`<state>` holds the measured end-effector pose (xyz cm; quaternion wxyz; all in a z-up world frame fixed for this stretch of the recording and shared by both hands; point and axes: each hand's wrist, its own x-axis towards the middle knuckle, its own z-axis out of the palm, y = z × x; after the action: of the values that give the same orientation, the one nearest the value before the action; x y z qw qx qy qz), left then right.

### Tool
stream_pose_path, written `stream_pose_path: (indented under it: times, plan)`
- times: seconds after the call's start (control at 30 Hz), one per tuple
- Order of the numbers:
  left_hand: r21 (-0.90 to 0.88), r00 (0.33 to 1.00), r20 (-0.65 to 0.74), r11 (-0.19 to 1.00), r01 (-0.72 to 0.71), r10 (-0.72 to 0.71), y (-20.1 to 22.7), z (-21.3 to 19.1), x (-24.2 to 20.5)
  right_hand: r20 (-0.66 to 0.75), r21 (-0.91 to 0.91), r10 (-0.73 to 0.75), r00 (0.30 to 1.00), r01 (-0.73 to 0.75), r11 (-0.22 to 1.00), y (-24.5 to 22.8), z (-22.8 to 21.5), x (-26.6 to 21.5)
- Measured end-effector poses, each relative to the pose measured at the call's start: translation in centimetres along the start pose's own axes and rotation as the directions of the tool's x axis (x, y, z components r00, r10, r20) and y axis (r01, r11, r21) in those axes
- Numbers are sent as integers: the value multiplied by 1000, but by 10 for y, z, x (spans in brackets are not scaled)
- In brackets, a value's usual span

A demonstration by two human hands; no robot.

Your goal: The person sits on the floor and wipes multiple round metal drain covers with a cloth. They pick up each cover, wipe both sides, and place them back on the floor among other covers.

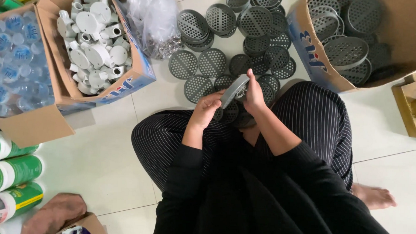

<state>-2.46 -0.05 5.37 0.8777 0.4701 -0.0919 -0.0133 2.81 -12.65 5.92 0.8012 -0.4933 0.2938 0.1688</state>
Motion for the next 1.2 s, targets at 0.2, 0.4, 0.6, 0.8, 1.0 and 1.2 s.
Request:
stream_pose_path:
  times: [0.2, 0.4, 0.6, 0.8, 1.0, 1.2]
  plan:
    - [319, 989, 15, 938, 137, -149, -11, -18, 4, 313, -292, -736, 601, 798, 527, 14, -21, 29]
    - [949, 987, -129, 277, 151, -96, -77, -51, 0, 752, -377, -615, 237, 920, -107, 19, 4, -5]
    - [929, 997, -76, 362, 80, -24, -59, -32, 1, 743, -496, -586, 323, 854, -159, 23, 5, 19]
    - [873, 999, 32, 486, -44, 34, -9, 13, 3, 326, -419, 4, 945, 141, 897, -15, -12, 22]
    - [632, 977, -202, 772, 75, 71, -8, -6, 4, 285, 218, 390, 875, -456, 863, 43, -24, 73]
    - [651, 986, -164, 753, 93, 21, -27, -27, 0, -52, 52, 5, 999, -2, 999, 25, -20, 55]
